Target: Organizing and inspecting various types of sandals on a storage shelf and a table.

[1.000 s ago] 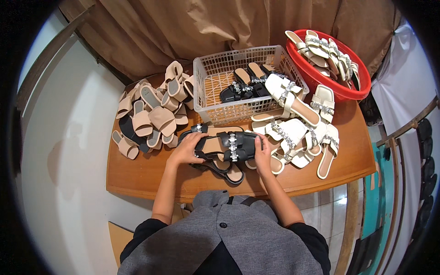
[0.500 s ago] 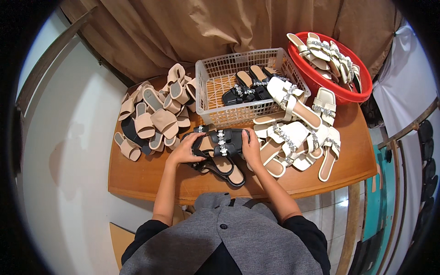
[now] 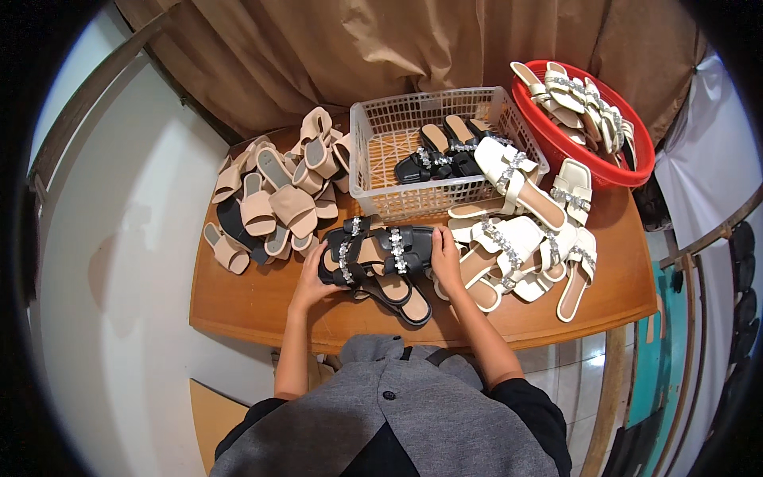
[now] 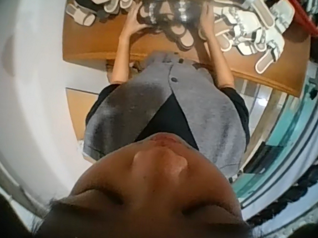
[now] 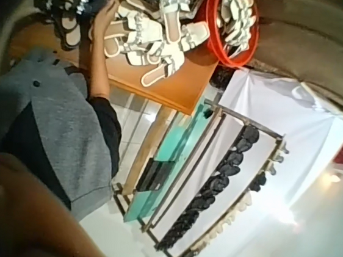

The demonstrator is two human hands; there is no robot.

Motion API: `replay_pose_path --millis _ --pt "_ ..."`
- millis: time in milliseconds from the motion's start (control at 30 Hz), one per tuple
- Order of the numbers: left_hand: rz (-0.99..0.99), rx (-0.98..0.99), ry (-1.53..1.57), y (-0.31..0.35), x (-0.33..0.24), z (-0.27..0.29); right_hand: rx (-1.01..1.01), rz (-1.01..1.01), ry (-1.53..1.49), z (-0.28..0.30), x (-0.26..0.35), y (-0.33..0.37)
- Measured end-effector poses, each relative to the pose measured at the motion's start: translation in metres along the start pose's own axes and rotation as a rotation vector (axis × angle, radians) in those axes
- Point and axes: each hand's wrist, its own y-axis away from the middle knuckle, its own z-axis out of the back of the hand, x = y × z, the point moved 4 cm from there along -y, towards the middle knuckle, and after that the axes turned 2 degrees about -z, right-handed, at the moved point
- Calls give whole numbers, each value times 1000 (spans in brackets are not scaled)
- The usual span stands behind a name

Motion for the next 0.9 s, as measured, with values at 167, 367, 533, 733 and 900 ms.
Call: replay_pose_path --millis 167,367,533,733,900 --pt "-2 -27 187 2 -15 9 78 -35 -40 8 -12 -6" --pt "-21 -37 261 29 -40 12 111 -20 -35 36 23 27" --pt "-56 60 307 36 -50 -13 64 -83 46 69 24 56" --pt "-87 217 188 30 -51 -48 -19 -67 216 101 11 76" --pt "-82 277 189 22 -51 -62 7 -89 286 118 -23 92"
